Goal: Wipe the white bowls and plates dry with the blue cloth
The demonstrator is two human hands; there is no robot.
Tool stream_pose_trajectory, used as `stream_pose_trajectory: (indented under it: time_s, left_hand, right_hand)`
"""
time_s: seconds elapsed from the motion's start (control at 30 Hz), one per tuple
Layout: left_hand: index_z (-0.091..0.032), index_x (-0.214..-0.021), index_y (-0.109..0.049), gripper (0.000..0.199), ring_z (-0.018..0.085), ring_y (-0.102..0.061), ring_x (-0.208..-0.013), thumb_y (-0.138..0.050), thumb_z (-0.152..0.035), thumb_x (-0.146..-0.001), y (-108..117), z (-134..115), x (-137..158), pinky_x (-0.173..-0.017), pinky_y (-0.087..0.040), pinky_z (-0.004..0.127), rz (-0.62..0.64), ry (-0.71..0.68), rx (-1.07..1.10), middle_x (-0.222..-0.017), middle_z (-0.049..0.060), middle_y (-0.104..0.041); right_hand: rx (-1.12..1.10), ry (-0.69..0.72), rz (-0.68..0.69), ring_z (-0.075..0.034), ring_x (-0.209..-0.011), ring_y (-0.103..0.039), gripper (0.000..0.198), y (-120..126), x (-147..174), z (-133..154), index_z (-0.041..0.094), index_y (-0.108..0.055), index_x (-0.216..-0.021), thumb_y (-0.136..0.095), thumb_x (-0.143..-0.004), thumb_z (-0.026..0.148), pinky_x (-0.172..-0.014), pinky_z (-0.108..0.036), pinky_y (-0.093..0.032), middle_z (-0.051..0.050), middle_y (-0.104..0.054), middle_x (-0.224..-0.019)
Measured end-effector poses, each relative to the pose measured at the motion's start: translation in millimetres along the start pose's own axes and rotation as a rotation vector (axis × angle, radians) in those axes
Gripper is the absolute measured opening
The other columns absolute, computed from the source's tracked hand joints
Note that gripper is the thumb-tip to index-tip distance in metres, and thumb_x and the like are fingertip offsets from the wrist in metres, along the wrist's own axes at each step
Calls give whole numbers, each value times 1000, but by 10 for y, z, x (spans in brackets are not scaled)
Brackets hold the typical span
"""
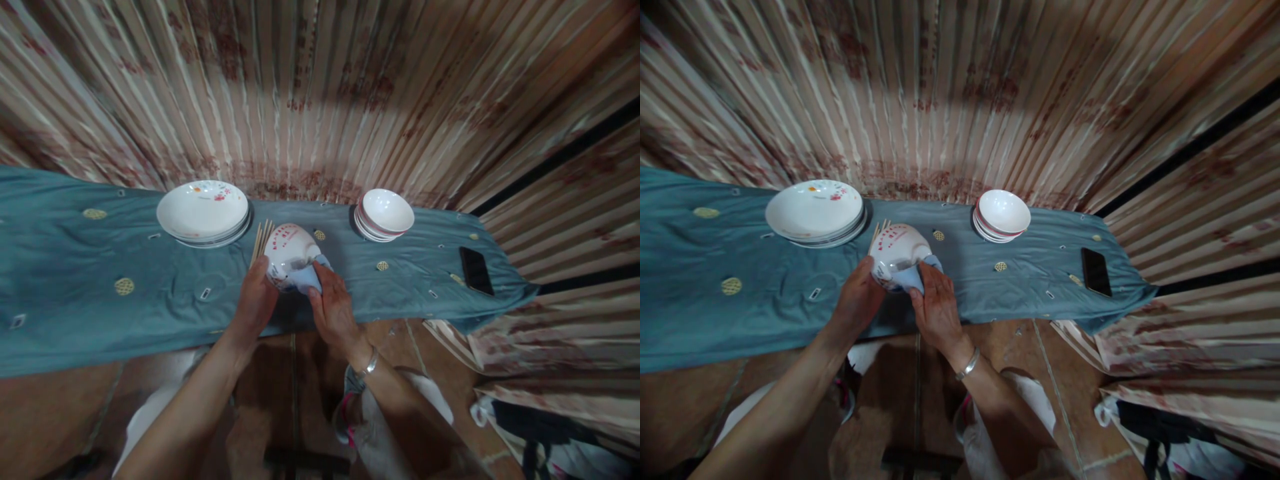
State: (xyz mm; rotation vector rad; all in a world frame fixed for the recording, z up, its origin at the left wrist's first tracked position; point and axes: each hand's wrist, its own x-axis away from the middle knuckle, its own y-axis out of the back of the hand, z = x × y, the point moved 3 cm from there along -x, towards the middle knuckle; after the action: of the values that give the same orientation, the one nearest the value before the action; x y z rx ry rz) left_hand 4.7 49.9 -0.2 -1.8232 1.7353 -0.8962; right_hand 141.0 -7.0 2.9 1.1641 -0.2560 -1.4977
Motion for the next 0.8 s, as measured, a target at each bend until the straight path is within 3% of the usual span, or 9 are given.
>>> stream_pose_trajectory:
  time_s: [0.27,0.57,0.8]
  left_hand:
    - [-11,-112,-68,35,27,-63,-118,-58,-34,-88,11,10,-4,-99,-50,37,6,-31,-29,-112,12,-74]
    - [-10,-114,-67,36,28,-63,-118,-57,-34,-88,40,13,4,-102,-48,41,-29,-9,-60,-111,12,-75]
    - [-12,-106,-70,33,30,-60,-122,-60,-37,-87,10,12,15,-103,-47,41,49,-41,-69,-119,14,-72]
  right_hand:
    - [-67,62,-12,-25,-133,-51,51,45,25,75,14,-30,-153,-32,-104,30,-111,-46,-44,-17,-57,-140]
    - [-63,62,25,-26,-146,-36,60,-80,64,89,13,-14,-158,-32,-103,31,-116,-50,-39,-19,-42,-153]
    - [-28,61,11,-27,-149,-29,61,-127,-7,41,12,-11,-158,-30,-104,33,-118,-51,-35,-21,-37,-156]
